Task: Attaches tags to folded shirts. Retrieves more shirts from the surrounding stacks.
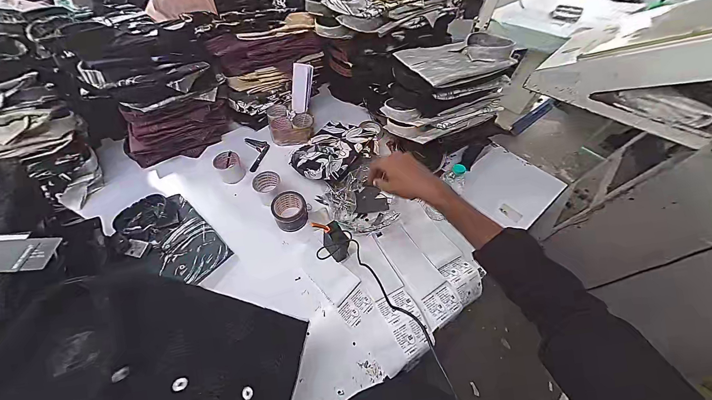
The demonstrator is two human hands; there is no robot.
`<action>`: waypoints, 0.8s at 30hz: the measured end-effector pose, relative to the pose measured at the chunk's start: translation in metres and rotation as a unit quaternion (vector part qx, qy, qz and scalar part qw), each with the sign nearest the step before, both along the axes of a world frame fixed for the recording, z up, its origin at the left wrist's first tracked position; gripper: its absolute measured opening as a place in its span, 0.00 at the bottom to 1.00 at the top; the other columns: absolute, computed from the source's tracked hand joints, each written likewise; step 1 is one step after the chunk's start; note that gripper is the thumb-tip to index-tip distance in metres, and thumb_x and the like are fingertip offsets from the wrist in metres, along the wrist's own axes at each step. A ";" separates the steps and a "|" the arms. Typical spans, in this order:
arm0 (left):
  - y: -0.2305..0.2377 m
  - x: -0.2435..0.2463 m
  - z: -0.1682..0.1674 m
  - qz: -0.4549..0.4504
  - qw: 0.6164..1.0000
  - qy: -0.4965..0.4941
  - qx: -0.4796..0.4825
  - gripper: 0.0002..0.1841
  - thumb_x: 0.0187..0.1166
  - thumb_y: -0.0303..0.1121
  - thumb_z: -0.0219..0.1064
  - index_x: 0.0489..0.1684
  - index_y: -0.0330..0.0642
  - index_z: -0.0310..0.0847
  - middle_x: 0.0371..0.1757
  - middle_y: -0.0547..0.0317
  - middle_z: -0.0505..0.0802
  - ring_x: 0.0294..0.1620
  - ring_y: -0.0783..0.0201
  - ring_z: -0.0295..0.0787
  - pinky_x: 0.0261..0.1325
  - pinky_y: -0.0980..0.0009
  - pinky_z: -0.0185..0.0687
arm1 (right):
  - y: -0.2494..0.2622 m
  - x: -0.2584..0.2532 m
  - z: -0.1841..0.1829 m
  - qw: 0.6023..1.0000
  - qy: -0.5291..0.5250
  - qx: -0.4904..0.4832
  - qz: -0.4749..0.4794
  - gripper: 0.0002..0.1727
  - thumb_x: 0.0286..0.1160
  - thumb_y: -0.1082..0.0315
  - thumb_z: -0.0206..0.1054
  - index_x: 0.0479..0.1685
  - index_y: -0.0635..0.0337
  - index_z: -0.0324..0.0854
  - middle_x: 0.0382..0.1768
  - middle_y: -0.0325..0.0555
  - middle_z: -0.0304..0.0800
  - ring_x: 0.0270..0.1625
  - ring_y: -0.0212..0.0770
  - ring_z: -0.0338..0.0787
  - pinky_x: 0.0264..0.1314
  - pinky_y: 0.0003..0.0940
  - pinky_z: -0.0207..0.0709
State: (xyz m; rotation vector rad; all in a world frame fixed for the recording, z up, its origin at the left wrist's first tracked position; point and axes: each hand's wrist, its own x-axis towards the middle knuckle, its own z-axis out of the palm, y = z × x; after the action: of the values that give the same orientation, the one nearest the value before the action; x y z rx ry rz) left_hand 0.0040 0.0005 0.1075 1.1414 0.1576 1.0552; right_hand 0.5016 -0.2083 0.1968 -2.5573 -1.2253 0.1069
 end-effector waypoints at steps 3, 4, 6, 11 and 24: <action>0.004 -0.009 -0.022 -0.001 0.964 0.217 -0.157 0.11 0.80 0.37 0.61 0.39 0.63 0.92 0.40 0.78 0.98 0.43 0.84 0.93 0.50 0.82 0.88 | 0.032 0.019 -0.088 0.985 0.038 -0.160 -0.041 0.11 0.68 0.73 0.71 0.48 0.66 0.89 0.51 0.66 0.90 0.59 0.68 0.88 0.60 0.71 0.78; 0.005 -0.003 -0.036 0.001 0.934 0.301 -0.193 0.11 0.85 0.38 0.55 0.47 0.56 0.87 0.42 0.73 0.98 0.44 0.80 0.94 0.51 0.77 0.91 | 0.039 0.020 -0.110 0.979 0.044 -0.192 -0.058 0.18 0.64 0.76 0.73 0.56 0.71 0.85 0.59 0.72 0.86 0.64 0.73 0.85 0.62 0.73 0.76; 0.019 0.013 -0.081 0.022 0.887 0.424 -0.181 0.21 0.88 0.46 0.56 0.69 0.43 0.80 0.51 0.60 0.95 0.49 0.71 0.93 0.55 0.68 0.91 | 0.043 0.026 -0.141 0.974 0.047 -0.205 -0.086 0.35 0.59 0.78 0.77 0.73 0.74 0.73 0.71 0.75 0.77 0.72 0.75 0.78 0.67 0.74 0.73; 0.011 0.005 -0.114 0.061 0.884 0.444 -0.134 0.28 0.88 0.50 0.57 0.81 0.42 0.72 0.65 0.53 0.91 0.60 0.65 0.91 0.64 0.63 0.89 | 0.024 0.015 -0.107 0.994 -0.007 -0.090 -0.068 0.20 0.66 0.72 0.73 0.60 0.61 0.87 0.57 0.69 0.88 0.59 0.73 0.87 0.55 0.76 0.77; 0.008 0.025 -0.129 0.146 0.807 0.572 0.004 0.36 0.77 0.64 0.65 0.81 0.52 0.75 0.62 0.53 0.93 0.62 0.62 0.91 0.69 0.50 0.84 | -0.035 -0.222 -0.141 0.902 0.375 0.205 -0.070 0.26 0.69 0.66 0.74 0.70 0.61 0.81 0.48 0.46 0.93 0.46 0.37 0.93 0.44 0.35 0.90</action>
State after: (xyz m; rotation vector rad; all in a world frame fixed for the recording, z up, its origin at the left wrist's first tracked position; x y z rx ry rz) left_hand 0.0290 0.0084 -0.0214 1.6724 1.3205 0.4753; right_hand 0.2797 -0.2435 0.0560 -1.9213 -0.6664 0.6568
